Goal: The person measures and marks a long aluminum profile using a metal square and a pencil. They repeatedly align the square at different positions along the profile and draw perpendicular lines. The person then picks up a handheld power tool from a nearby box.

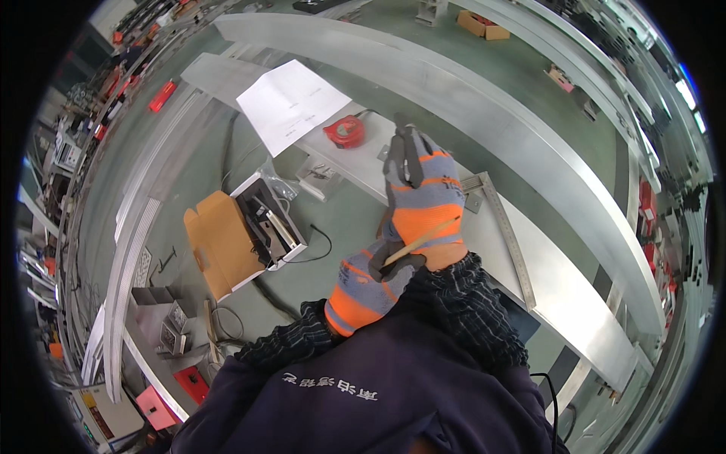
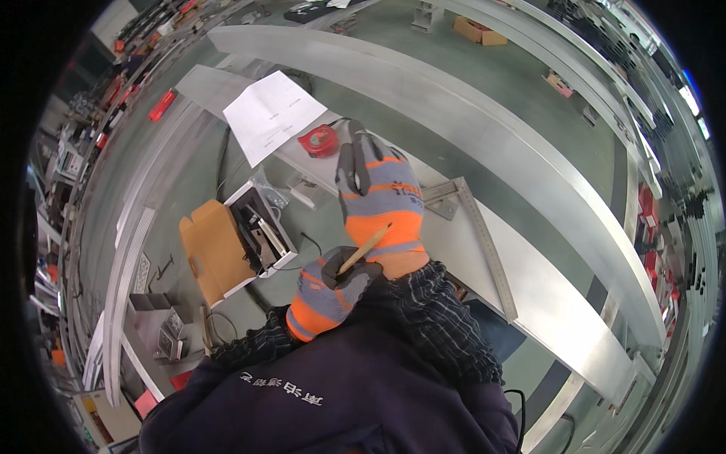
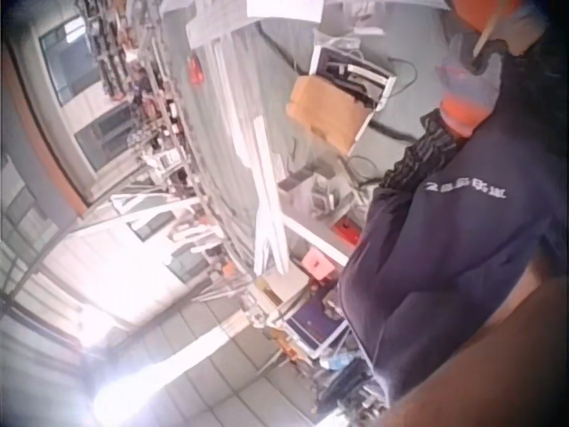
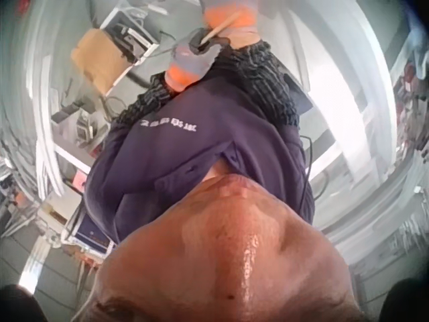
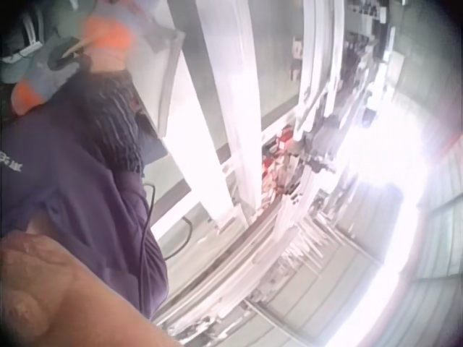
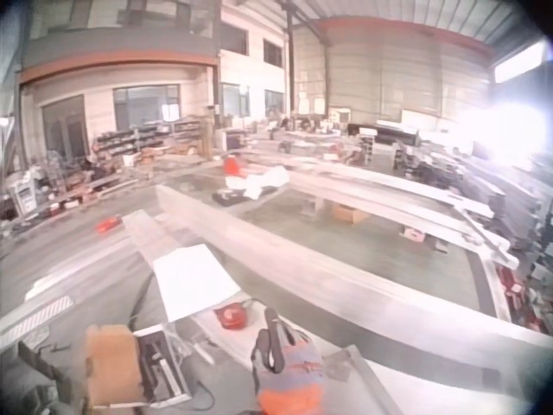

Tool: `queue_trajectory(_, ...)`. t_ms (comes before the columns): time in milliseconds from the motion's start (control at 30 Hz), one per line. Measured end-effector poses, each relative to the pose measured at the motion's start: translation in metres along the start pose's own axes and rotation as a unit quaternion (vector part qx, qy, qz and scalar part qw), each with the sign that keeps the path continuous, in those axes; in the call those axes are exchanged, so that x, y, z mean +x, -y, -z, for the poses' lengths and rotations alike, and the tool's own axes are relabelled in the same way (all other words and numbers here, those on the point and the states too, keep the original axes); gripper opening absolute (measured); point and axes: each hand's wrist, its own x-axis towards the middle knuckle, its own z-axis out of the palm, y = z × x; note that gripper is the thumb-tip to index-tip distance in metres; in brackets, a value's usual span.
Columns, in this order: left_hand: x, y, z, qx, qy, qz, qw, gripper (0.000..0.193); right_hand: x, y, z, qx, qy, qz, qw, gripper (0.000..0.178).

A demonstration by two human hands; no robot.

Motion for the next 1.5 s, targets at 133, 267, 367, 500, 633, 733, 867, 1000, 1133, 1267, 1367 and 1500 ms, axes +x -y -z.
queue_trajectory(133,0.000,0.019,0.002,0.045,0.013,-0.086,0.995,0.019,-0.007,0.004,0.000,0.007,-0.003,0.016,1.000,0.051)
queue_trajectory(267,0.004,0.012,0.017,0.012,0.131,-0.106,0.986,0.015,-0.009,-0.002,-0.002,-0.002,0.015,0.047,0.999,0.051)
queue_trajectory(367,0.003,0.009,0.019,-0.020,0.181,-0.132,0.974,0.017,-0.007,-0.027,-0.013,-0.023,0.054,0.092,0.994,0.051)
queue_trajectory(500,0.005,0.000,0.013,-0.041,0.255,-0.127,0.958,0.016,0.006,-0.016,-0.016,0.440,0.150,-0.174,0.868,0.057)
queue_trajectory(633,-0.004,0.000,0.010,-0.068,0.299,-0.100,0.946,0.015,0.001,-0.001,-0.025,0.571,0.161,-0.164,0.788,0.057)
queue_trajectory(733,-0.006,0.001,0.012,-0.066,0.315,-0.103,0.941,0.015,-0.008,0.021,-0.018,0.632,0.125,-0.173,0.745,0.056)
queue_trajectory(867,-0.007,0.000,0.016,-0.068,0.304,-0.099,0.945,0.016,-0.006,0.006,-0.020,0.652,0.059,-0.180,0.734,0.050)
queue_trajectory(1000,-0.012,0.013,0.015,-0.136,0.178,-0.154,0.962,0.022,0.006,-0.050,-0.006,0.808,0.258,-0.108,0.518,0.057)
queue_trajectory(1133,-0.024,0.035,0.010,-0.445,0.064,0.074,0.890,0.038,0.011,-0.028,0.014,0.868,0.265,-0.100,0.407,0.077)
queue_trajectory(1267,-0.013,0.036,0.004,-0.341,0.117,-0.008,0.933,0.046,0.003,0.005,0.015,0.850,0.312,-0.136,0.401,0.083)
queue_trajectory(1367,-0.004,0.067,-0.018,-0.591,0.170,0.101,0.782,0.042,-0.002,0.012,0.013,0.889,0.260,-0.114,0.358,0.078)
queue_trajectory(1500,-0.003,0.062,-0.024,-0.654,0.158,0.100,0.733,0.027,-0.001,-0.011,0.026,0.892,0.250,-0.081,0.368,0.066)
